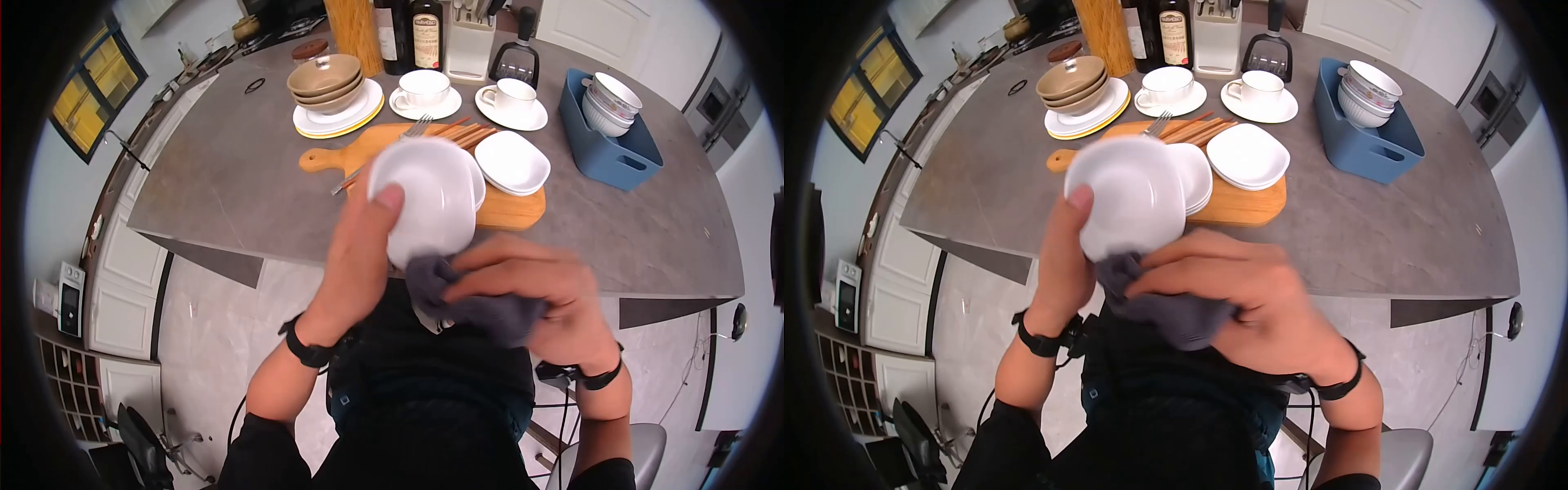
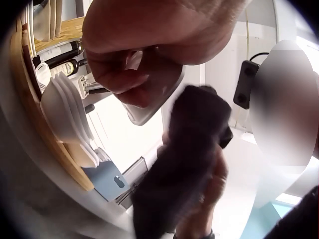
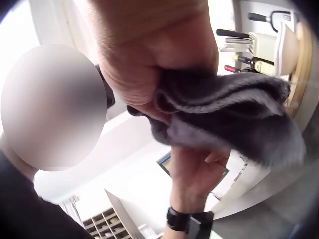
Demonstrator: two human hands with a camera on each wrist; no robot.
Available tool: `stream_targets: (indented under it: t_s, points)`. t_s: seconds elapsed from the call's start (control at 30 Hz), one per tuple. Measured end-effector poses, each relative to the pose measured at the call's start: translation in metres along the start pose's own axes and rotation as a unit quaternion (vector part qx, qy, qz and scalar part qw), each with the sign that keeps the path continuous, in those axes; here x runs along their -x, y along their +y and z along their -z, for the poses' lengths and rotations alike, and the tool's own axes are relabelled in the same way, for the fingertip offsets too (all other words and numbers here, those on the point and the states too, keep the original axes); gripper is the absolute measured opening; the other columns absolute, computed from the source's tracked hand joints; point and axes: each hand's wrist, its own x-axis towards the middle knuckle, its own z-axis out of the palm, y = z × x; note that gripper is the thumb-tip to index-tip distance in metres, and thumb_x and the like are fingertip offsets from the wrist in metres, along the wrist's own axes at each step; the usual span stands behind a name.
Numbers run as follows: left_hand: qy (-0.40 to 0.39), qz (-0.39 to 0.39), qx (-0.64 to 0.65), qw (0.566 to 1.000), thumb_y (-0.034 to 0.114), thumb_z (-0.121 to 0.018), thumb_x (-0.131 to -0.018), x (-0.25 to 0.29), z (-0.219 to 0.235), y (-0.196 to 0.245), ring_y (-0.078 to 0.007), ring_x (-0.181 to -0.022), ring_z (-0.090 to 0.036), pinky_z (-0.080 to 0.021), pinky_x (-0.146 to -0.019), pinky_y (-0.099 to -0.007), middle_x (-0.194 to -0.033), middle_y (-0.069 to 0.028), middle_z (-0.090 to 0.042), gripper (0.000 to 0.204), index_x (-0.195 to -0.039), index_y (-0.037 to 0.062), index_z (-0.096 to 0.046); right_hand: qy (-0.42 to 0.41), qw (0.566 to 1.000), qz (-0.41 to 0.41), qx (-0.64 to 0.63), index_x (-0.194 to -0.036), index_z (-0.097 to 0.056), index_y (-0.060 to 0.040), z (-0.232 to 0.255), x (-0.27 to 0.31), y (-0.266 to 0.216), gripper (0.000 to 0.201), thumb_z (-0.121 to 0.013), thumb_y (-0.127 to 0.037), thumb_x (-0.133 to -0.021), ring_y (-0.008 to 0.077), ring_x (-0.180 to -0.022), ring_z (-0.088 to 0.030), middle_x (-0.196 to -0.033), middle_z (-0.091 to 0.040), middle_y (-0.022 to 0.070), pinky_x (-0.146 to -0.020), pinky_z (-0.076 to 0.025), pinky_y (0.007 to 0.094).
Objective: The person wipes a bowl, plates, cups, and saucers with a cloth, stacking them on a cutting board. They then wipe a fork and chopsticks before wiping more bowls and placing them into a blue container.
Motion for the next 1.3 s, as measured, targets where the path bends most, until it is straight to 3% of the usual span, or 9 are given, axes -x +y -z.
stream_targets:
  t_s: [0.13, 0.17, 0.63, 0.87, 0.93, 1.03, 1.17, 1.23, 1.3]
  points:
    - [0.090, 0.099, -0.046, 0.990, 0.046, -0.048, -0.104, -0.033, 0.012, 0.007, -0.0100, -0.065, -0.062, -0.035, -0.048, -0.0243, -0.095, -0.0052, -0.070, 0.055, -0.134, 0.0008, -0.056, 0.119, 0.975, -0.162, -0.097, -0.118, -0.069, 0.0027, -0.003, 0.011, 0.001, 0.029, -0.068, -0.004, -0.090, 0.0187, -0.095, -0.069, -0.103, -0.074, 0.0122, -0.087, -0.053, 0.0320]
    - [0.087, 0.098, -0.047, 0.990, 0.046, -0.048, -0.104, -0.040, 0.007, 0.007, -0.0100, -0.065, -0.062, -0.035, -0.048, -0.0243, -0.095, -0.0052, -0.070, 0.055, -0.134, 0.0008, -0.056, 0.203, 0.950, -0.231, -0.056, -0.121, -0.068, 0.0036, -0.006, 0.011, 0.001, 0.028, -0.068, -0.008, -0.095, 0.0152, -0.096, -0.068, -0.104, -0.074, 0.0113, -0.088, -0.053, 0.0317]
    - [-0.032, 0.081, -0.245, 0.966, 0.009, -0.052, -0.100, -0.071, 0.007, -0.004, -0.0039, -0.047, -0.054, -0.043, -0.038, -0.0207, -0.096, -0.0053, -0.069, 0.038, -0.137, 0.0022, -0.053, 0.146, 0.859, -0.334, -0.359, -0.146, -0.048, 0.0074, -0.006, -0.001, 0.060, 0.053, -0.065, -0.020, -0.104, 0.0120, -0.113, -0.061, -0.123, -0.067, 0.0083, -0.098, -0.049, 0.0275]
    - [-0.010, 0.014, -0.355, 0.935, 0.005, -0.055, -0.097, -0.077, 0.015, -0.020, -0.0079, -0.058, -0.061, -0.048, -0.044, -0.0239, -0.107, -0.0096, -0.071, 0.037, -0.133, -0.0016, -0.059, 0.131, 0.887, -0.321, -0.306, -0.148, -0.046, 0.0065, -0.009, -0.001, 0.064, 0.056, -0.066, -0.020, -0.103, 0.0126, -0.115, -0.061, -0.126, -0.066, 0.0083, -0.101, -0.048, 0.0279]
    - [-0.027, -0.114, -0.417, 0.901, 0.004, -0.055, -0.096, -0.082, 0.025, -0.032, -0.0100, -0.065, -0.064, -0.052, -0.051, -0.0259, -0.110, -0.0104, -0.072, 0.035, -0.129, -0.0041, -0.061, 0.134, 0.900, -0.313, -0.272, -0.148, -0.049, 0.0040, -0.008, -0.001, 0.059, 0.055, -0.065, -0.025, -0.104, 0.0132, -0.115, -0.060, -0.127, -0.066, 0.0089, -0.101, -0.047, 0.0286]
    - [-0.016, -0.044, -0.423, 0.905, 0.004, -0.055, -0.097, -0.076, 0.024, -0.029, -0.0099, -0.067, -0.064, -0.053, -0.058, -0.0276, -0.110, -0.0110, -0.072, 0.034, -0.129, -0.0049, -0.061, 0.145, 0.927, -0.326, -0.117, -0.144, -0.054, 0.0023, 0.005, 0.001, 0.054, 0.052, -0.062, -0.032, -0.106, 0.0130, -0.111, -0.060, -0.123, -0.067, 0.0086, -0.099, -0.047, 0.0289]
    - [-0.014, -0.050, -0.419, 0.907, 0.004, -0.056, -0.097, -0.076, 0.027, -0.034, -0.0094, -0.067, -0.063, -0.053, -0.058, -0.0281, -0.108, -0.0109, -0.073, 0.034, -0.129, -0.0037, -0.062, 0.187, 0.925, -0.300, 0.137, -0.126, -0.069, 0.0028, 0.027, -0.003, 0.055, 0.044, -0.061, -0.035, -0.105, 0.0162, -0.075, -0.061, -0.077, -0.067, 0.0167, -0.080, -0.052, 0.0323]
    - [0.006, -0.198, -0.411, 0.890, 0.006, -0.058, -0.098, -0.081, 0.030, -0.042, -0.0077, -0.063, -0.057, -0.048, -0.054, -0.0263, -0.103, -0.0089, -0.072, 0.031, -0.127, -0.0019, -0.065, 0.171, 0.908, -0.302, 0.234, -0.120, -0.073, 0.0008, 0.034, -0.006, 0.057, 0.038, -0.065, -0.031, -0.101, 0.0294, -0.064, -0.065, -0.070, -0.064, 0.0223, -0.073, -0.054, 0.0385]
    - [0.029, -0.153, -0.415, 0.896, 0.006, -0.060, -0.097, -0.070, 0.023, -0.027, -0.0064, -0.060, -0.053, -0.044, -0.052, -0.0255, -0.102, -0.0072, -0.072, 0.030, -0.126, -0.0014, -0.065, 0.093, 0.904, -0.225, 0.352, -0.117, -0.074, -0.0018, 0.036, 0.000, 0.071, 0.032, -0.068, -0.026, -0.097, 0.0410, -0.073, -0.068, -0.077, -0.069, 0.0244, -0.073, -0.054, 0.0440]
